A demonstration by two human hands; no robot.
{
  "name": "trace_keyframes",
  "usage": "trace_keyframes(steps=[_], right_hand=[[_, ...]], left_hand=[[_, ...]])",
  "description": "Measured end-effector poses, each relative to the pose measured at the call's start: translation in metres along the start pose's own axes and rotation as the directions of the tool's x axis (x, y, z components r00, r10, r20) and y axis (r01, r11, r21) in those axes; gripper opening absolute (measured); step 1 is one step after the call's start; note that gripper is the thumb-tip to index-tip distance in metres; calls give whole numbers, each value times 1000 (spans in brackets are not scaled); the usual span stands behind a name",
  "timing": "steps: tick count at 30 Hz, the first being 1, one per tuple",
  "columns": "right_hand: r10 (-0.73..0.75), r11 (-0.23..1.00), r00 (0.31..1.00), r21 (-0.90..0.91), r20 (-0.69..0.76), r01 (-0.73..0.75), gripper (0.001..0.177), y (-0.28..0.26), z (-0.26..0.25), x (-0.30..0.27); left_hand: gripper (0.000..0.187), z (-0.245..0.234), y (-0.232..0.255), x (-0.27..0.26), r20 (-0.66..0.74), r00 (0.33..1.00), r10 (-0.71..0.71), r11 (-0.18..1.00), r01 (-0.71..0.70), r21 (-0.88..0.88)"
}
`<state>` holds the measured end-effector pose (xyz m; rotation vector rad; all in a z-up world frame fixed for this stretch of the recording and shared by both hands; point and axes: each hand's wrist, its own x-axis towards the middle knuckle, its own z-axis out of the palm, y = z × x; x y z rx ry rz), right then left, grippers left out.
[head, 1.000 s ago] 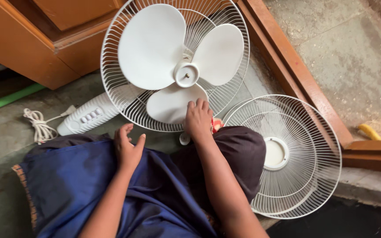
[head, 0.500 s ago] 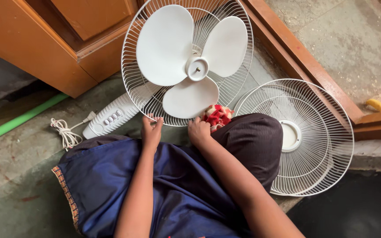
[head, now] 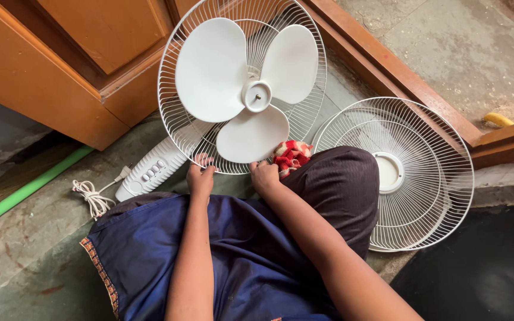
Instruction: The person attaches white fan blades to the motor hub by hand and then wipes the wire fan grill with a red cloth.
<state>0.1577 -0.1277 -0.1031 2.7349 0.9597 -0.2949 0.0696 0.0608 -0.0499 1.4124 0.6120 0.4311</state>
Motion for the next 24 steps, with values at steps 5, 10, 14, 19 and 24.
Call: trace_keyframes(steps=[5,10,14,19,24], right_hand=[[6,999,1000,35,-30,-4,28,-1,4,0],[-48,989,999,138,6,46,22,-1,0,1],[-120,979,993,165,6,117,18,-3,4,1],[-202,964,979,168,-36,205,16,-8,3,0],[-249,936,967,244,-45,253,18,-8,4,-4]], left_hand=[[47,3,4,-5,-26,995,-99,990,95,-108],[43,3,2,-8,-62,998,-24,996,18,-82],[43,-1,3,-17,-108,994,-23,998,17,-59],[42,-16,14,-25,-148,989,-26,998,35,59],[38,-30,49,-50,-164,986,32,958,16,287]])
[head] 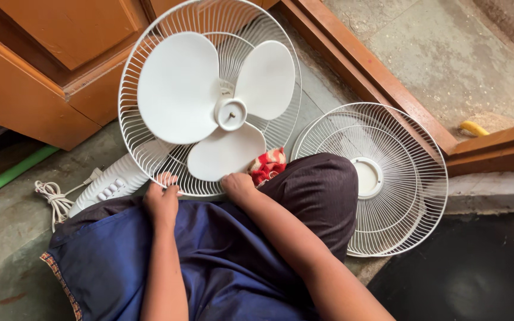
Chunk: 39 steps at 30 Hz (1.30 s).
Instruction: The person attaches white fan blades to the motor hub by hand and then wipes the wire fan grill with a red cloth.
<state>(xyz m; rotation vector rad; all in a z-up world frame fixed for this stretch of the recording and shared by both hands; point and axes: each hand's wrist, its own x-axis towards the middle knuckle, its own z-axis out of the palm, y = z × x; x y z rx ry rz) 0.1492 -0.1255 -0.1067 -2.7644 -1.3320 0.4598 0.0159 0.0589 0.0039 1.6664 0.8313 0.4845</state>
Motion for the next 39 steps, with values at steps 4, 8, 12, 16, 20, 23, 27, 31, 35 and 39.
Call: trace_keyframes(steps=[4,8,12,16,20,23,27,31,35,39], right_hand=[[-43,997,994,61,96,37,20,-10,-14,-12],[-70,992,993,114,90,60,18,-19,-67,-38],[-120,902,992,420,26,98,17,-9,-155,-61],[-32,725,984,674,-176,144,29,15,-219,-69],[215,692,899,709,-382,136,26,29,-245,-66],[324,670,820,726,-472,153,26,36,-238,-57],[506,424,787,897,-352,129,20,47,-206,-26],[642,163,745,982,-182,99,24,46,-159,8],[631,466,662,880,-404,93,14,33,-138,32],[594,486,655,857,-467,171,15,30,-135,36]], left_hand=[[33,-24,23,-14,-29,997,67,992,-64,108],[31,-43,32,-25,-60,993,103,984,-93,149],[28,-55,37,-30,-78,992,104,968,-83,238],[30,-52,39,-29,-101,986,135,947,-98,307],[37,-43,35,-34,-124,975,182,889,-110,444],[66,-21,28,-40,-185,944,272,878,-165,450],[92,-1,29,-38,-219,927,304,874,-180,451],[80,-3,17,-27,-205,958,201,966,-159,206],[65,-9,-5,-13,-198,969,148,984,-165,-72],[44,-14,-16,-2,-207,978,-8,971,-42,-237]])
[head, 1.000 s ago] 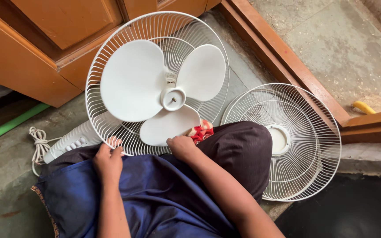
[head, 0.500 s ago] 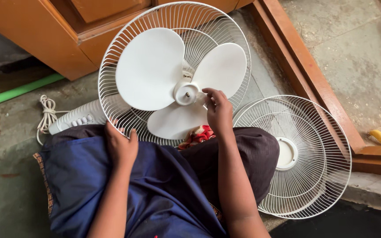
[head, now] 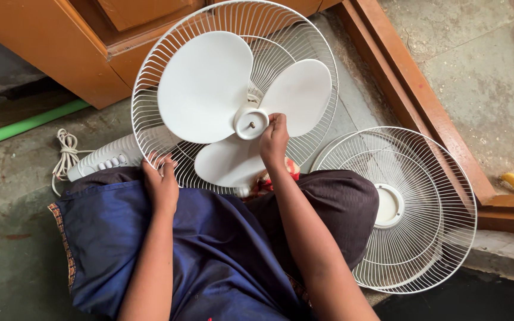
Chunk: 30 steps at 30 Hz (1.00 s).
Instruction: The person attaches white fan blades to the motor hub by hand and then wipes the wire fan grill with a red cloth.
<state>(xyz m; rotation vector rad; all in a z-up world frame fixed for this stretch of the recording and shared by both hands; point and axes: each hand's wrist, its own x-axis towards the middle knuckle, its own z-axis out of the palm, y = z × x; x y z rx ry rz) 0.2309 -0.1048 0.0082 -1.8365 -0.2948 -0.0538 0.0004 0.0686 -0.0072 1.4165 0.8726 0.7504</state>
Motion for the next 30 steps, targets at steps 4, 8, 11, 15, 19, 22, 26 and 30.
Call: trace_keyframes(steps=[4,8,11,15,19,22,26,30], right_hand=[[72,996,986,36,151,-79,13,-2,0,14],[65,911,937,362,343,-196,13,-5,2,24],[-66,955,962,296,266,-16,15,-17,6,24],[-452,870,889,-184,71,457,24,-51,-4,-15],[-218,868,799,-262,561,421,27,-66,-13,-72],[76,609,586,-503,807,613,38,-44,-9,-113],[309,530,551,-621,775,577,29,17,24,-133],[285,572,578,-620,765,537,32,48,39,-130]], left_hand=[[37,-12,1,19,17,979,-203,940,200,-275],[35,-12,4,30,-27,979,-203,926,183,-331],[35,-12,7,35,-45,973,-224,926,198,-321],[36,-16,8,33,7,973,-232,918,222,-330],[61,4,1,15,-91,995,34,997,-40,-65],[90,17,4,-1,-143,980,138,960,-97,263],[111,28,15,-24,-96,911,400,776,-282,564],[112,38,32,-36,-14,833,553,585,-376,718]])
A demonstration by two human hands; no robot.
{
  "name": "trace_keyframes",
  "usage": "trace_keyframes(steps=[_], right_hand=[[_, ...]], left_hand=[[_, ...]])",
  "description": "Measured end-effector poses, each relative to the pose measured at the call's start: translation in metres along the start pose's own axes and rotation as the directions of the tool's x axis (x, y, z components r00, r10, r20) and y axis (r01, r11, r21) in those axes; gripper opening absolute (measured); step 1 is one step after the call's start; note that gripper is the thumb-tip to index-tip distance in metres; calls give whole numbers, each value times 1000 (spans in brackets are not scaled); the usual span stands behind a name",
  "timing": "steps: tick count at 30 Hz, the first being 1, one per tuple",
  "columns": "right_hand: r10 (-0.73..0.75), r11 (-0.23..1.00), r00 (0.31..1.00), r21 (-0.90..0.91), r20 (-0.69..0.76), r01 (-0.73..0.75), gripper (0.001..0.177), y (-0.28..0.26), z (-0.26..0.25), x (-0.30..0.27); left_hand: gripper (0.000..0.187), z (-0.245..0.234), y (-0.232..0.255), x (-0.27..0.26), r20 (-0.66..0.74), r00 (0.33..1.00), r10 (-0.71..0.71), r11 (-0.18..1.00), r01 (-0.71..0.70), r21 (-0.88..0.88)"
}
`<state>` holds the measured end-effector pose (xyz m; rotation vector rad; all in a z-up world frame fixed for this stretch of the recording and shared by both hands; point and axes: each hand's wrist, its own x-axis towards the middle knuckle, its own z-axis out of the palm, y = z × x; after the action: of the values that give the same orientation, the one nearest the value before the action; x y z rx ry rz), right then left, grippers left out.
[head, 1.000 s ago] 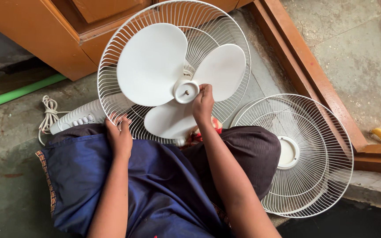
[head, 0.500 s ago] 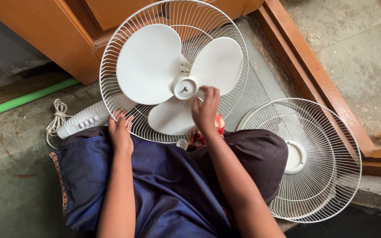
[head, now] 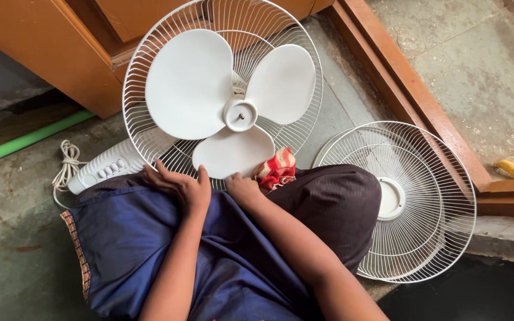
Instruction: The person attaches white fan blades to the motor hub by hand and then wipes the wire fan grill with a red cloth.
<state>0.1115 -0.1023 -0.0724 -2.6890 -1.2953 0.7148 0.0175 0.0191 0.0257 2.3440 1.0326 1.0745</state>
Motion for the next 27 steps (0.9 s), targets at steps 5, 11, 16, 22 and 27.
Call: trace_keyframes(steps=[5,11,16,22,27], right_hand=[[195,979,975,44,104,-200,34,25,-47,-2],[508,861,856,27,-93,-508,49,93,-136,-31],[492,860,750,379,-443,-341,28,132,-122,-27],[301,905,862,408,-408,-122,31,103,-101,-1],[288,929,858,341,-425,-143,25,84,-90,5]], left_hand=[[102,-5,-1,4,166,985,-39,999,43,-22],[97,-6,-11,7,227,973,-51,998,58,-27],[86,-10,2,2,290,957,4,996,-28,80],[79,-4,9,-1,389,913,121,989,-143,28],[55,-1,10,2,337,933,129,991,-115,-61]])
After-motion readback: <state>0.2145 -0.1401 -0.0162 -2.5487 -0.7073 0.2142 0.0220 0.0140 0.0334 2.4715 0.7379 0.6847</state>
